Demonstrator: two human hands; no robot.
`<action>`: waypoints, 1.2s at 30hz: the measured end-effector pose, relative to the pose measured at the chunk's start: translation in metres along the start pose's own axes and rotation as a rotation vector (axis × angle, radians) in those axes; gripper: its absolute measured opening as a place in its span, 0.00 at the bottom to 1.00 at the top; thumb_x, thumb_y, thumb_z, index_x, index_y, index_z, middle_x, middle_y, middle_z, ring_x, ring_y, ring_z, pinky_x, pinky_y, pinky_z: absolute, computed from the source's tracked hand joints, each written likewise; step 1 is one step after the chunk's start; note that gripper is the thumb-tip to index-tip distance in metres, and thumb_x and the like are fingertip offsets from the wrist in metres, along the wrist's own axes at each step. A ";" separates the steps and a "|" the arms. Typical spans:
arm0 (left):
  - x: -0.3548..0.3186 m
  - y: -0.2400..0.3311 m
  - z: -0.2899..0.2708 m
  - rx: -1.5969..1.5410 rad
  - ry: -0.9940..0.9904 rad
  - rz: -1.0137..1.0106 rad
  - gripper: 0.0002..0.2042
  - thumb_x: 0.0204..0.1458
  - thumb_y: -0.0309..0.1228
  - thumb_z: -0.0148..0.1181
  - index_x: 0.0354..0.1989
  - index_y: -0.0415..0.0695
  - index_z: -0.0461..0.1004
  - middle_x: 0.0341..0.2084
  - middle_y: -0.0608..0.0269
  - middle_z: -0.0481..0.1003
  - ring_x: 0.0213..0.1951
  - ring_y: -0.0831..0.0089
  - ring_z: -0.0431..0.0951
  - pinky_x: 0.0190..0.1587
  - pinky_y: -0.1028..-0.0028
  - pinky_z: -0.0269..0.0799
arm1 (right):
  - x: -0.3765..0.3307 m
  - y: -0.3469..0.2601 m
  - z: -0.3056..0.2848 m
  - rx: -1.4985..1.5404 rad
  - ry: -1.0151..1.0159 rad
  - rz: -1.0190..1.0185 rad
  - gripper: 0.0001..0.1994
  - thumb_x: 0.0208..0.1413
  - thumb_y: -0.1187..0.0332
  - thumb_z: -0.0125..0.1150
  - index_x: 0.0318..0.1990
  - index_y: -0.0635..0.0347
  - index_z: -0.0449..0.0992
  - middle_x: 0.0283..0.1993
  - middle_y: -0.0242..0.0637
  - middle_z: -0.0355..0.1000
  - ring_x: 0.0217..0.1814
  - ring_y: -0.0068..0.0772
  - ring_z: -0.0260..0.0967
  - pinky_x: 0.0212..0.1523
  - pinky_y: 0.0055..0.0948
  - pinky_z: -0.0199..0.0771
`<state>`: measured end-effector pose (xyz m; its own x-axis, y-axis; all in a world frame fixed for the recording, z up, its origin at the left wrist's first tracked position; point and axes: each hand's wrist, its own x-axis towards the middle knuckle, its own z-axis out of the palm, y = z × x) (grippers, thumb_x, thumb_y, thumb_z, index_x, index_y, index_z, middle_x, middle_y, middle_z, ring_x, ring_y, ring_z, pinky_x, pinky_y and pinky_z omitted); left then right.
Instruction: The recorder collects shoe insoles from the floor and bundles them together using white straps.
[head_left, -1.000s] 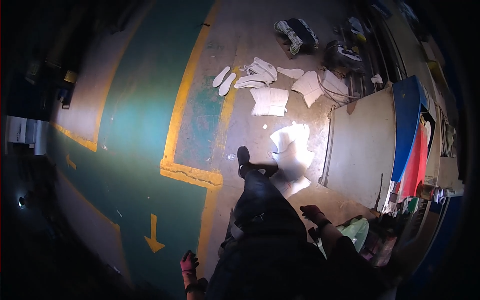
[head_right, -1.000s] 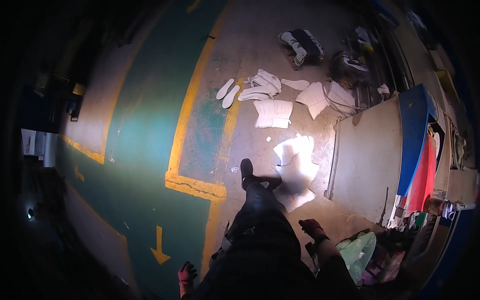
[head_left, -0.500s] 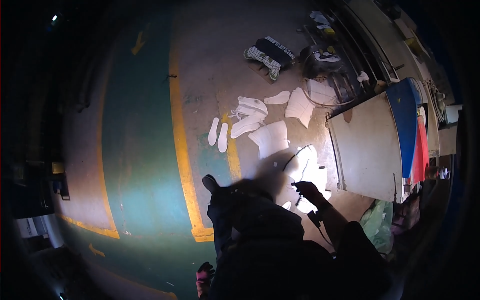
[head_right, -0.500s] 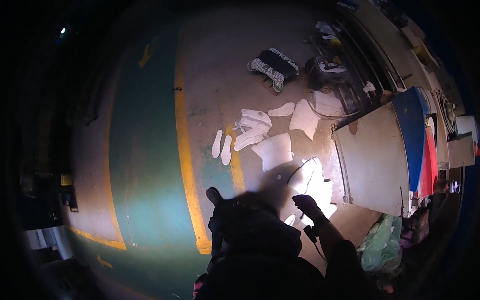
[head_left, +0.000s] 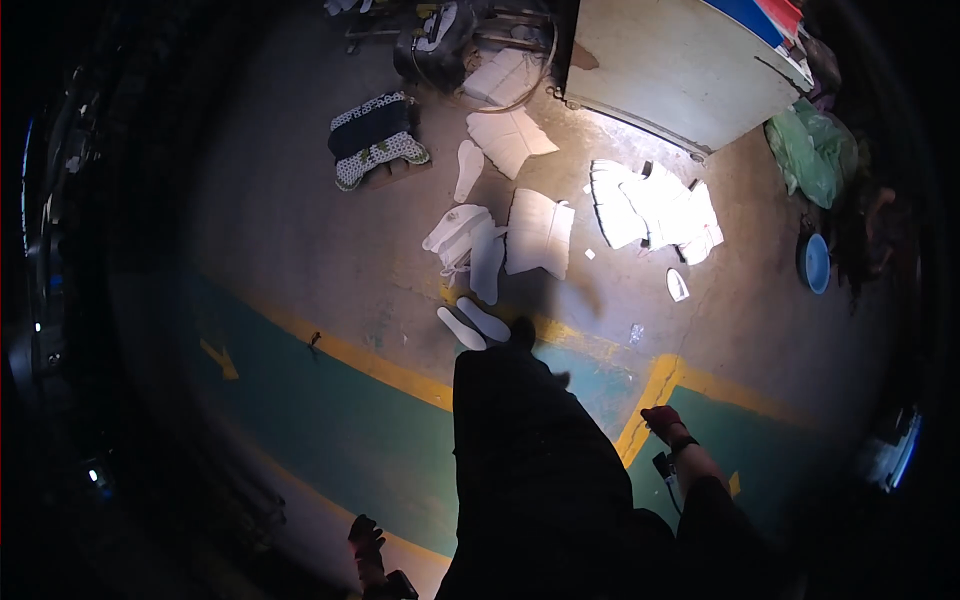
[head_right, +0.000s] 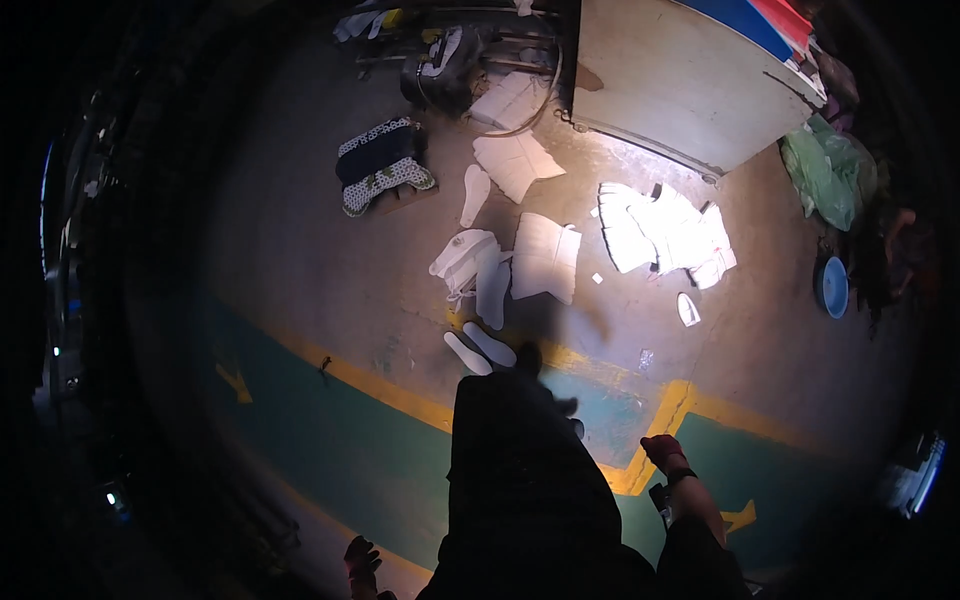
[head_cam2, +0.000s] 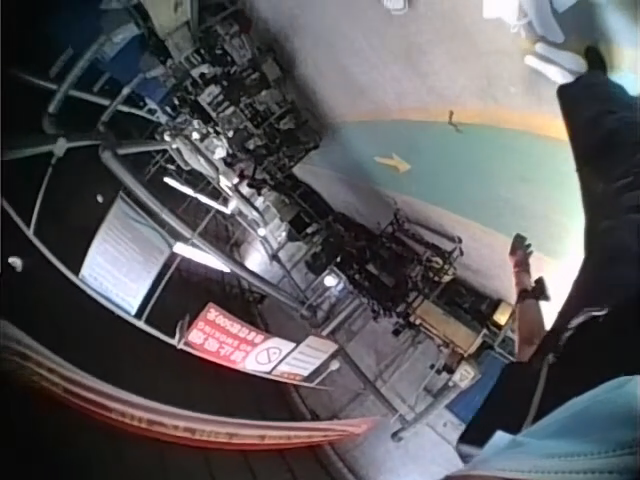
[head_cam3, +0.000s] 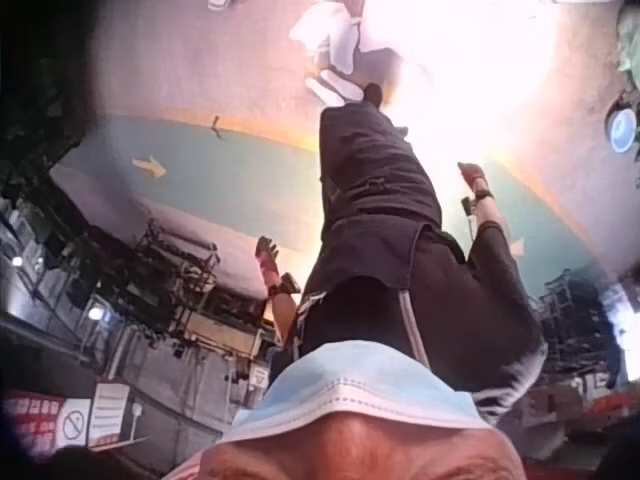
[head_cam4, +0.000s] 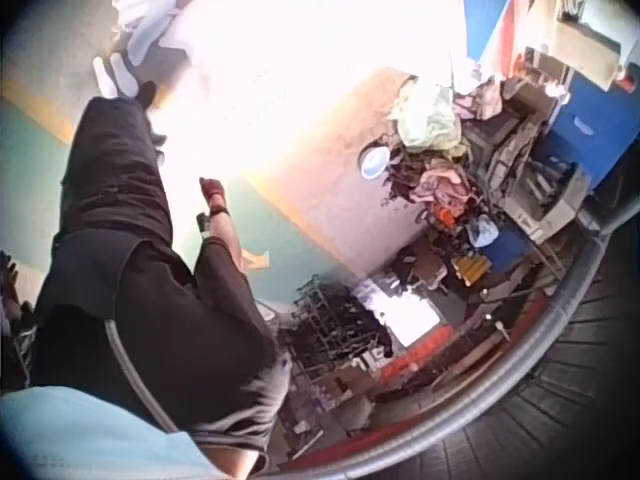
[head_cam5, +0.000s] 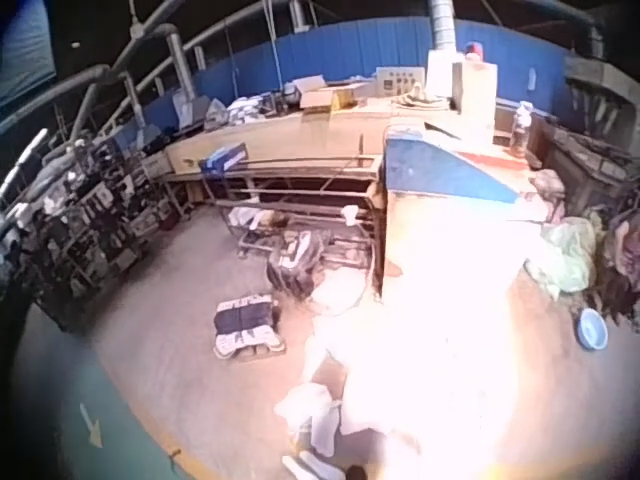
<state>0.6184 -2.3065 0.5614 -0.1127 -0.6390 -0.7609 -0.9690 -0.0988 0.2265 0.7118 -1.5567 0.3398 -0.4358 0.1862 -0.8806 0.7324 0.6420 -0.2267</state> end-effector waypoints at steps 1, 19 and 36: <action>0.010 0.051 0.019 0.100 0.072 0.079 0.22 0.58 0.38 0.56 0.62 0.52 0.67 0.47 0.60 0.76 0.40 0.61 0.78 0.36 0.60 0.72 | 0.014 -0.012 0.016 0.105 -0.006 0.094 0.19 0.56 0.54 0.50 0.35 0.59 0.80 0.39 0.48 0.79 0.42 0.50 0.76 0.45 0.44 0.73; 0.310 0.571 0.605 1.086 -0.630 0.902 0.26 0.56 0.38 0.62 0.64 0.49 0.67 0.41 0.67 0.76 0.37 0.78 0.75 0.37 0.73 0.72 | 0.366 -0.381 0.103 0.892 0.041 0.265 0.32 0.53 0.46 0.59 0.58 0.62 0.73 0.54 0.54 0.75 0.57 0.49 0.73 0.57 0.37 0.71; 0.464 0.369 0.858 1.456 -0.414 1.793 0.62 0.35 0.47 0.77 0.74 0.51 0.35 0.68 0.42 0.51 0.68 0.45 0.56 0.65 0.53 0.58 | 0.685 -0.473 0.262 0.963 0.631 0.347 0.42 0.36 0.47 0.74 0.62 0.54 0.68 0.53 0.43 0.75 0.55 0.43 0.73 0.58 0.40 0.69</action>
<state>0.0195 -1.9850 -0.2300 -0.5477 0.7049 -0.4508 0.6629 0.6943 0.2802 0.2039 -1.9278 -0.2651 -0.1205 0.7432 -0.6581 0.8346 -0.2831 -0.4726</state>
